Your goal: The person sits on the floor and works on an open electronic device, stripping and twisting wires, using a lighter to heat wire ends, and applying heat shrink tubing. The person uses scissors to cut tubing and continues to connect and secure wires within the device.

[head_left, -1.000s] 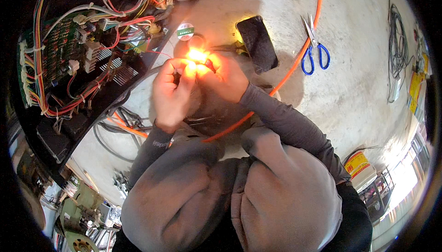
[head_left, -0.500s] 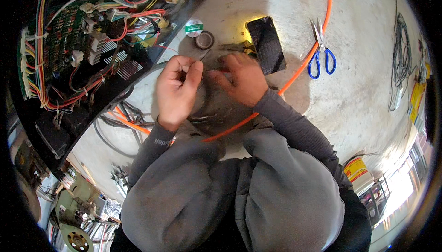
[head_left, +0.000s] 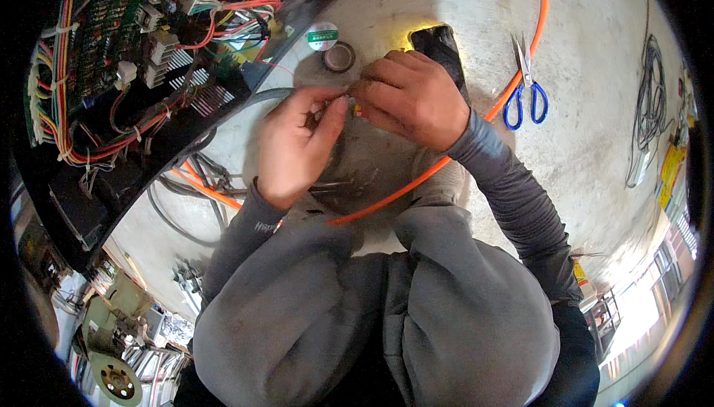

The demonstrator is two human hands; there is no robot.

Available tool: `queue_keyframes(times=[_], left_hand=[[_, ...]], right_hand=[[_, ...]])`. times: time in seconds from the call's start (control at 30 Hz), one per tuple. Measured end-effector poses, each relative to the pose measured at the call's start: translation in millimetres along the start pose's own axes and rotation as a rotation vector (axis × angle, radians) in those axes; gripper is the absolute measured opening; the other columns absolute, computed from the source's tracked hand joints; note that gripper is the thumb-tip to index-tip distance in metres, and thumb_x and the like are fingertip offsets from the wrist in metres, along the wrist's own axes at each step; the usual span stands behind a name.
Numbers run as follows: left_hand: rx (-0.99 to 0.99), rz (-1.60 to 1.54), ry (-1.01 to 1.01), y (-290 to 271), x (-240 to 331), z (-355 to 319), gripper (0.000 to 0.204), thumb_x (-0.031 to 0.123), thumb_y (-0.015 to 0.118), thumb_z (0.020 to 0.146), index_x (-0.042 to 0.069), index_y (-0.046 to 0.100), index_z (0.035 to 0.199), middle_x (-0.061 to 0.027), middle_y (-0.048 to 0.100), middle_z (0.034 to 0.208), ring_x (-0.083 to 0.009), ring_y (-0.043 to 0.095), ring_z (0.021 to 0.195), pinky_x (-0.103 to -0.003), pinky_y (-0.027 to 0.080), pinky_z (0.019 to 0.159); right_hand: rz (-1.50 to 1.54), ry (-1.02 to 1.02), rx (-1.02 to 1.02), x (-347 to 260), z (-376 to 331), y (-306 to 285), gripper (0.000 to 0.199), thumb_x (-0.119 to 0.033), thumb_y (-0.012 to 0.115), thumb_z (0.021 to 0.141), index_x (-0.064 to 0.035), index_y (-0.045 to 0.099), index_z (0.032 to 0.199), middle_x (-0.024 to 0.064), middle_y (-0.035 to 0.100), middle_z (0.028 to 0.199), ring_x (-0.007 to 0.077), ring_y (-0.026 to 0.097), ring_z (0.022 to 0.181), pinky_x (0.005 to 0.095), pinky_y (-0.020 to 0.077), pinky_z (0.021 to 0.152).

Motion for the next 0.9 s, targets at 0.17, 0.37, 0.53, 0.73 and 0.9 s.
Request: queue_keyframes(times=[0.17, 0.37, 0.53, 0.73, 0.9], left_hand=[[-0.038, 0.115, 0.097, 0.9, -11.1, 0.4, 0.014, 0.015, 0.070, 0.097, 0.003, 0.068, 0.104, -0.0142, 0.070, 0.083, -0.0288, 0.068, 0.070, -0.039, 0.053, 0.064], [-0.024, 0.259, 0.149, 2.3, -2.1, -1.8, 0.011, 0.014, 0.067, 0.098, 0.003, 0.067, 0.103, -0.0163, 0.071, 0.089, -0.0340, 0.066, 0.077, -0.043, 0.053, 0.067], [0.026, 0.225, 0.119, 4.6, 1.4, -8.2, 0.012, 0.015, 0.070, 0.097, 0.004, 0.066, 0.102, -0.0150, 0.069, 0.085, -0.0278, 0.068, 0.074, -0.041, 0.053, 0.067], [0.194, -0.406, -0.150, -16.6, -13.9, -11.4, 0.018, 0.019, 0.062, 0.107, 0.004, 0.065, 0.097, 0.0071, 0.050, 0.074, -0.0018, 0.040, 0.066, -0.022, 0.033, 0.058], [0.059, -0.815, -0.232, -12.9, -13.8, 0.9, 0.017, 0.021, 0.061, 0.107, 0.005, 0.065, 0.103, 0.0051, 0.048, 0.074, -0.0053, 0.039, 0.065, -0.025, 0.032, 0.059]], right_hand=[[0.026, -0.008, 0.123, -7.0, -2.8, 12.8, 0.025, -0.011, 0.078, 0.070, -0.0067, 0.067, 0.092, 0.0077, 0.063, 0.087, 0.0285, 0.064, 0.077, 0.0392, 0.0530, 0.065], [0.013, 0.184, 0.233, -24.6, 0.6, 19.1, 0.019, -0.010, 0.077, 0.068, -0.0075, 0.066, 0.083, 0.0082, 0.062, 0.079, 0.0297, 0.064, 0.068, 0.0403, 0.0532, 0.059], [-0.164, 0.536, 0.396, 9.3, -24.8, 13.5, 0.013, -0.014, 0.075, 0.079, -0.0042, 0.070, 0.086, 0.0144, 0.066, 0.077, 0.0337, 0.067, 0.070, 0.0423, 0.0545, 0.061], [-0.614, 1.253, 0.196, 93.2, -101.0, -112.2, 0.045, -0.048, 0.070, 0.093, -0.0076, 0.078, 0.112, 0.0132, 0.079, 0.094, 0.0273, 0.077, 0.086, 0.0371, 0.0583, 0.079], [-0.262, 0.832, 0.460, 48.0, -76.4, -65.8, 0.019, -0.013, 0.071, 0.098, -0.0066, 0.073, 0.115, 0.0092, 0.077, 0.097, 0.0193, 0.073, 0.089, 0.0330, 0.0574, 0.081]])
Point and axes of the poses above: each hand's wrist, its own z-axis towards the middle knuckle, its own y-axis out of the palm, x = y × z, the point moved 1 cm from there along z, towards the middle knuckle
